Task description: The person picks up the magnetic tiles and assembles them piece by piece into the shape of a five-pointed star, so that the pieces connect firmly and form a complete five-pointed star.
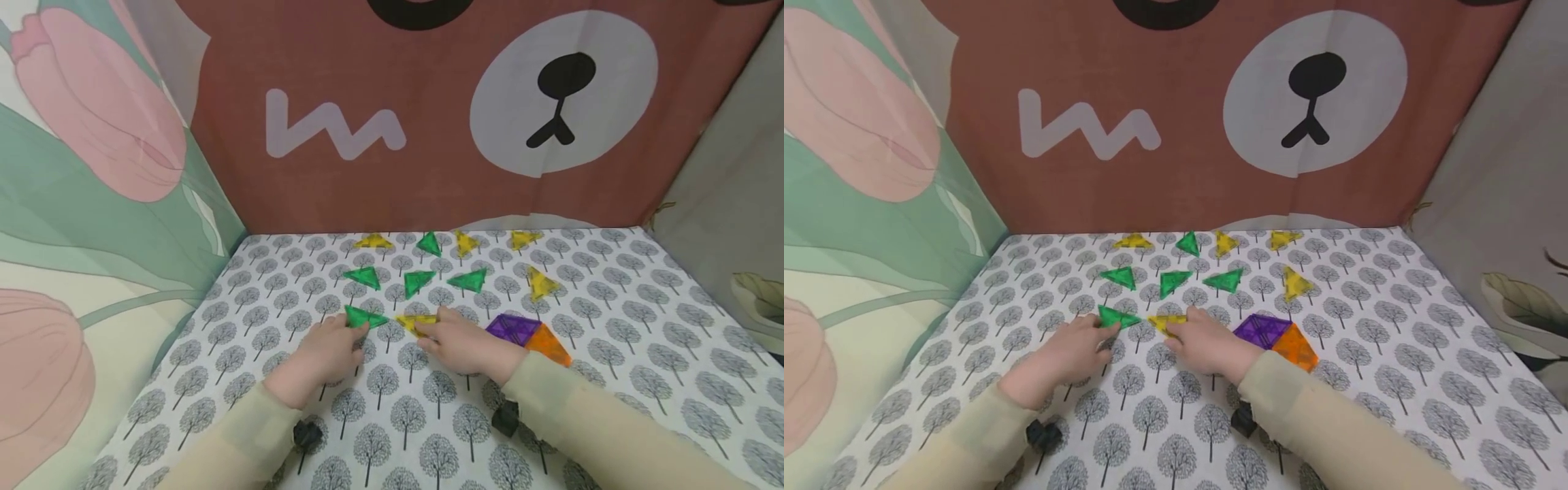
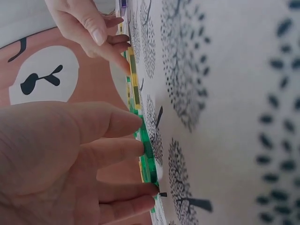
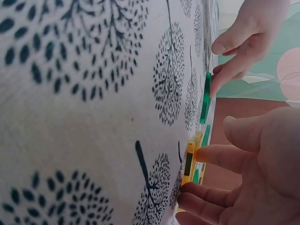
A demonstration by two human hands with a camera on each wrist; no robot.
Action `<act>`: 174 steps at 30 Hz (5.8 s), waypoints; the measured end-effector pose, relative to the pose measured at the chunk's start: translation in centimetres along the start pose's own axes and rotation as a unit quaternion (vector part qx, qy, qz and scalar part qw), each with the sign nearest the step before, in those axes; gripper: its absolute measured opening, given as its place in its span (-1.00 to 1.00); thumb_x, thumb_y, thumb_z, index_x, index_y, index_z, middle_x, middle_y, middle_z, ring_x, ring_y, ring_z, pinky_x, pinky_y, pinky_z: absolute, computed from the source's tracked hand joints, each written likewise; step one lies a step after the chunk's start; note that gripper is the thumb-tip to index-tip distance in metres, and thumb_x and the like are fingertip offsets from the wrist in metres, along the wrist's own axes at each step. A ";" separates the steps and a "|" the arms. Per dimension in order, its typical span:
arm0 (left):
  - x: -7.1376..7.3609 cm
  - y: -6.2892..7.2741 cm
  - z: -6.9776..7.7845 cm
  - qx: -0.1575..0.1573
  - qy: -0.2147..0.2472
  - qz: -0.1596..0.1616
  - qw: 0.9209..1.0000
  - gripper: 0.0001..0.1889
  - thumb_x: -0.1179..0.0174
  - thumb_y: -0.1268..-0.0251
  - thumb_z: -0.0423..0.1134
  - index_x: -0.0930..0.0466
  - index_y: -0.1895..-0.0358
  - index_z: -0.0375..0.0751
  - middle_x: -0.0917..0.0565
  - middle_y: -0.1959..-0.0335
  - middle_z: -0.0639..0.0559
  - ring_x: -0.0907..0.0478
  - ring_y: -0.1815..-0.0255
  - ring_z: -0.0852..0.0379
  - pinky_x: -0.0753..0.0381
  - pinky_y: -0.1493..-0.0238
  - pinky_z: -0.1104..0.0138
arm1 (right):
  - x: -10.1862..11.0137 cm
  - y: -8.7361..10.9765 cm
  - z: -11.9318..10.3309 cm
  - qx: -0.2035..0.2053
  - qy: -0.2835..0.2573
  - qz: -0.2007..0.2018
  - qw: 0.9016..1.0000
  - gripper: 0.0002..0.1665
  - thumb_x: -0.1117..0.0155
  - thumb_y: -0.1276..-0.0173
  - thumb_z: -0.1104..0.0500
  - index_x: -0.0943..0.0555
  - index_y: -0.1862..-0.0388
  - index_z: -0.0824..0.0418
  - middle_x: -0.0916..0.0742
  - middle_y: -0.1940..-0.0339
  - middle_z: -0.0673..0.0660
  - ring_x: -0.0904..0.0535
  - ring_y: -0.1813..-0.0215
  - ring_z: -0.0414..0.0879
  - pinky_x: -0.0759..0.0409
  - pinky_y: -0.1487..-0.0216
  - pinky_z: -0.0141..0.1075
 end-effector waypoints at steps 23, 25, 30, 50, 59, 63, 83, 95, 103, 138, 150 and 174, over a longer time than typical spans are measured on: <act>-0.5 -0.7 -0.6 -0.054 0.055 -0.034 0.996 -0.45 -0.13 -0.42 -0.09 -0.38 -0.43 -0.12 -0.21 -0.50 -0.23 -0.16 -0.47 -0.24 -0.17 -0.43 -0.08 | 0.1 -0.6 0.4 0.046 -0.005 -0.011 0.999 -0.46 -0.06 -0.57 -0.01 -0.45 -0.39 0.24 -0.39 -0.42 0.38 -0.27 -0.43 0.26 -0.18 -0.44 0.13; -0.5 -0.9 -0.7 -0.058 0.055 -0.034 0.996 -0.45 -0.13 -0.43 -0.08 -0.37 -0.44 -0.12 -0.21 -0.50 -0.23 -0.16 -0.47 -0.23 -0.16 -0.44 -0.06 | 0.1 -0.7 0.4 0.044 -0.009 -0.015 0.999 -0.45 -0.05 -0.57 -0.01 -0.43 -0.40 0.24 -0.34 -0.46 0.38 -0.23 -0.46 0.27 -0.14 -0.46 0.13; -0.6 -1.2 -0.8 -0.073 0.067 -0.035 0.994 -0.46 -0.13 -0.43 -0.08 -0.39 -0.42 -0.11 -0.21 -0.51 -0.16 -0.14 -0.49 -0.21 -0.12 -0.45 -0.05 | 0.0 -0.9 0.5 0.045 -0.025 -0.025 0.998 -0.42 -0.02 -0.58 -0.01 -0.38 -0.43 0.26 -0.28 -0.51 0.33 -0.18 -0.49 0.24 -0.10 -0.48 0.08; -0.8 -1.5 0.1 -0.109 0.072 -0.043 0.990 -0.44 -0.10 -0.45 -0.10 -0.32 -0.46 -0.15 -0.13 -0.55 -0.03 -0.10 -0.50 -0.22 -0.01 -0.46 -0.16 | -0.1 -1.2 0.4 0.062 -0.013 -0.028 0.998 -0.40 0.00 -0.59 -0.04 -0.35 -0.47 0.21 -0.25 -0.54 0.22 -0.15 -0.51 0.21 -0.11 -0.47 0.11; -0.7 -1.4 0.2 -0.115 0.062 -0.041 0.991 -0.43 -0.08 -0.45 -0.09 -0.30 -0.46 -0.15 -0.13 -0.55 -0.04 -0.10 -0.50 -0.20 -0.02 -0.46 -0.15 | -0.3 -0.9 0.3 0.053 0.004 -0.027 0.998 -0.39 -0.01 -0.57 -0.08 -0.34 -0.48 0.16 -0.25 -0.55 0.17 -0.18 -0.50 0.20 -0.14 -0.46 0.10; -0.6 -1.2 0.4 -0.114 0.057 -0.040 0.991 -0.42 -0.09 -0.44 -0.08 -0.31 -0.46 -0.16 -0.14 -0.55 -0.05 -0.11 -0.50 -0.19 -0.03 -0.46 -0.14 | -0.3 -0.9 0.2 0.055 0.004 -0.027 0.998 -0.39 -0.01 -0.57 -0.08 -0.35 -0.48 0.16 -0.25 -0.55 0.19 -0.19 -0.49 0.21 -0.15 -0.45 0.11; 1.8 -4.5 -1.4 -0.114 0.060 -0.028 0.991 -0.52 -0.08 -0.48 -0.13 -0.42 -0.40 -0.14 -0.30 -0.47 -0.13 -0.20 -0.46 -0.22 -0.09 -0.44 -0.16 | 2.4 -3.7 1.0 0.075 -0.023 -0.045 0.996 -0.50 0.07 -0.63 0.04 -0.45 -0.40 0.23 -0.35 -0.49 0.27 -0.18 -0.50 0.21 -0.08 -0.48 0.11; 2.7 -10.5 -5.8 -0.016 0.068 -0.046 0.997 -0.41 0.24 -0.50 -0.45 -0.22 -0.53 0.03 -0.13 -0.55 -0.09 -0.01 -0.54 -0.17 0.21 -0.47 -0.22 | 5.2 -8.2 4.0 -0.008 0.003 -0.078 0.997 -0.41 0.13 -0.61 0.25 -0.20 -0.57 0.06 -0.15 -0.59 0.22 0.03 -0.57 0.19 0.05 -0.51 0.07; 2.2 -11.8 -5.0 -0.005 0.027 -0.073 0.997 -0.27 0.19 -0.35 -0.59 -0.23 -0.51 0.13 -0.12 -0.56 -0.06 0.07 -0.55 -0.22 0.26 -0.49 -0.15 | 4.3 -8.5 4.9 -0.042 0.020 -0.075 0.996 -0.35 0.16 -0.57 0.31 -0.25 -0.55 -0.10 -0.23 -0.56 0.22 -0.01 -0.55 0.24 -0.06 -0.48 0.14; 1.4 -10.3 -2.8 -0.019 0.044 -0.045 0.998 -0.53 0.13 -0.50 -0.34 -0.37 -0.42 -0.18 -0.25 -0.48 -0.11 -0.09 -0.49 -0.13 -0.01 -0.49 -0.04 | 2.1 -10.4 3.5 -0.015 -0.119 -0.062 0.991 -0.46 0.08 -0.61 0.20 -0.27 -0.45 0.45 -0.40 -0.44 0.34 -0.54 -0.03 0.10 -0.40 -0.34 -0.04; 1.2 -10.1 -2.3 -0.045 0.003 -0.055 0.998 -0.52 0.16 -0.58 -0.24 -0.25 -0.50 -0.07 -0.14 -0.55 -0.02 0.01 -0.55 -0.16 0.15 -0.52 -0.06 | 2.1 -9.7 2.6 -0.007 0.052 -0.018 0.998 -0.48 -0.06 -0.54 0.22 -0.40 -0.45 0.14 -0.42 -0.38 0.26 -0.27 -0.38 0.14 -0.27 -0.41 0.00; 0.8 -10.3 -1.8 -0.037 -0.001 -0.050 0.998 -0.51 0.06 -0.56 -0.23 -0.27 -0.49 0.00 -0.16 -0.54 -0.03 -0.02 -0.53 -0.21 0.08 -0.49 -0.12 | 1.3 -10.1 2.4 -0.034 0.012 -0.040 0.999 -0.42 0.01 -0.58 0.21 -0.25 -0.54 0.08 -0.33 -0.46 0.18 -0.16 -0.47 0.14 -0.31 -0.40 0.04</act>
Point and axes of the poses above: each hand's wrist, its own y-axis away from the middle knuckle, its own x-axis out of the back of the hand, z = x × y, the point moved 3 cm from there along -y, towards the middle knuckle
